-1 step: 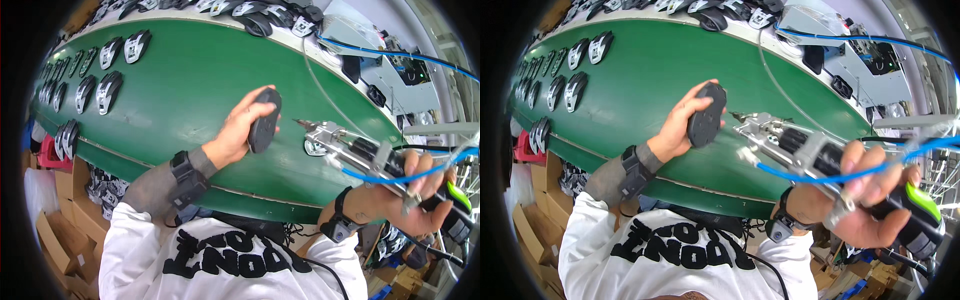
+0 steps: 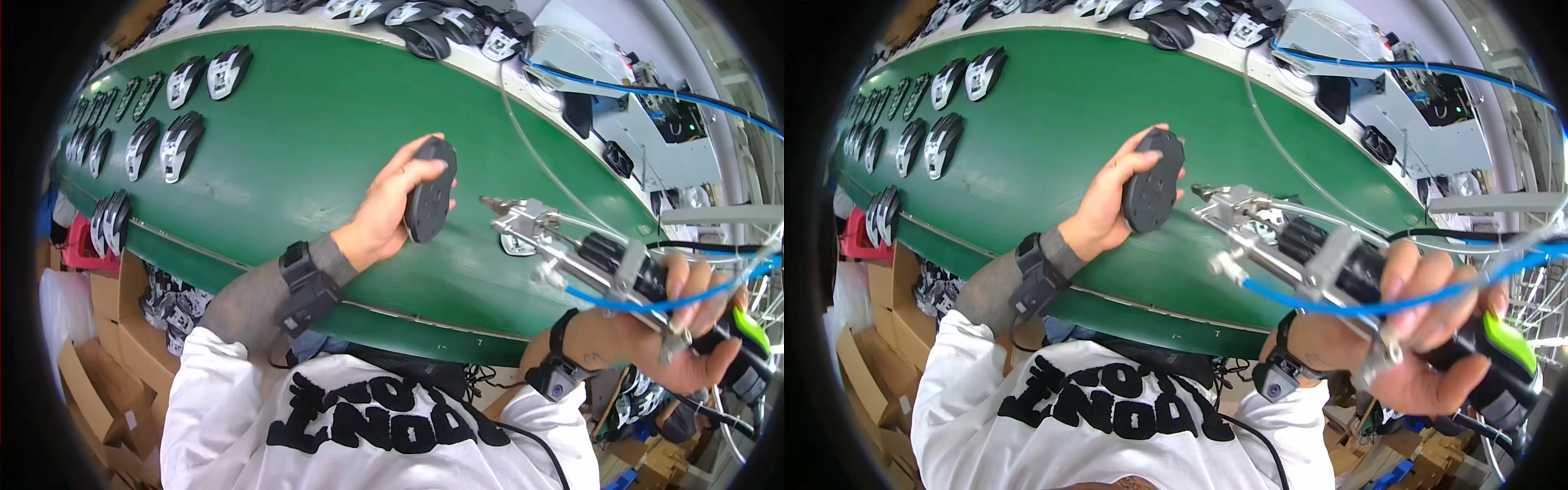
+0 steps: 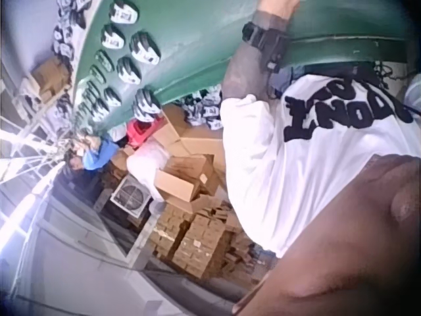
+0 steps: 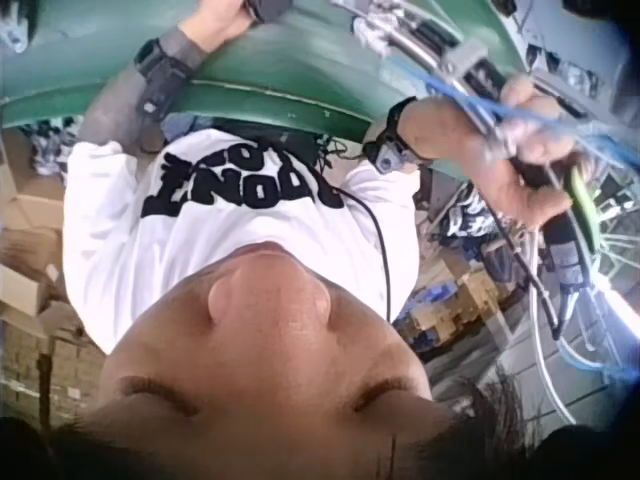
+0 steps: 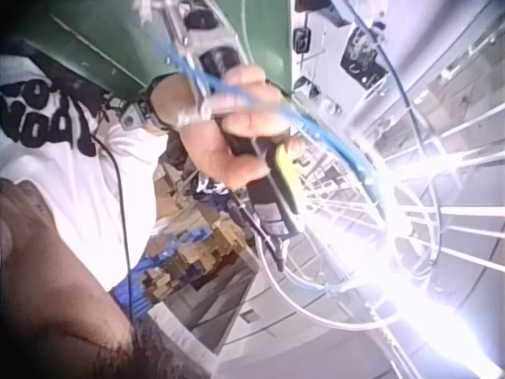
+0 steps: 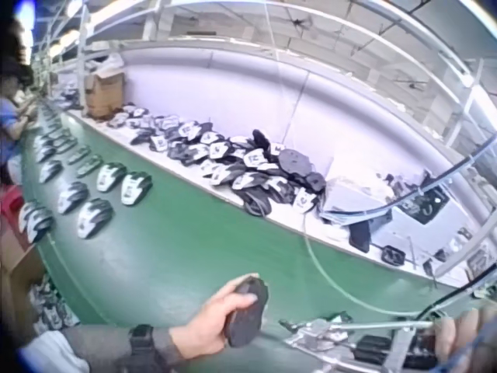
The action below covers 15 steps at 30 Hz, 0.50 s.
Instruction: Assembling computer mouse components using hands and an electric screwdriver on a factory line.
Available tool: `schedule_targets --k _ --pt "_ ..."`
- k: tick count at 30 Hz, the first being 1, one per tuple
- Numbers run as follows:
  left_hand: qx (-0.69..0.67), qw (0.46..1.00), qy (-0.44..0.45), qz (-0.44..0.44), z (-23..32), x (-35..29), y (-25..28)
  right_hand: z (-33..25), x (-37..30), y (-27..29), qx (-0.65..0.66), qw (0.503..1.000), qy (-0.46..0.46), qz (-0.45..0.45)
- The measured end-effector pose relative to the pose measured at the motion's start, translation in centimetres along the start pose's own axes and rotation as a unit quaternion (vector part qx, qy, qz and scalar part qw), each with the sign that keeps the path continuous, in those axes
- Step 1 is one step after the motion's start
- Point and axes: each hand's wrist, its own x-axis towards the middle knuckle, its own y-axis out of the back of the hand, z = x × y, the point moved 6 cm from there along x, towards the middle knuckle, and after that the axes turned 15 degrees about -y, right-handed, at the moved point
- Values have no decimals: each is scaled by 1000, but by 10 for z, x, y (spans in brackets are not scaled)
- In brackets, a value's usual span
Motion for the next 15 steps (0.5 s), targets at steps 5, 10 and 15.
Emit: schedule_targets --k 5,10,15 --pt "-156 988 -15 -9 6 8 3 6 -13 -9 -25 1000 3 6" --pt "-176 983 -29 -41 7 8 1 24 -14 -19 -44 998 -25 -42" --pt "-178 982 -36 -53 9 6 -4 29 -14 -20 -43 998 -40 -24"
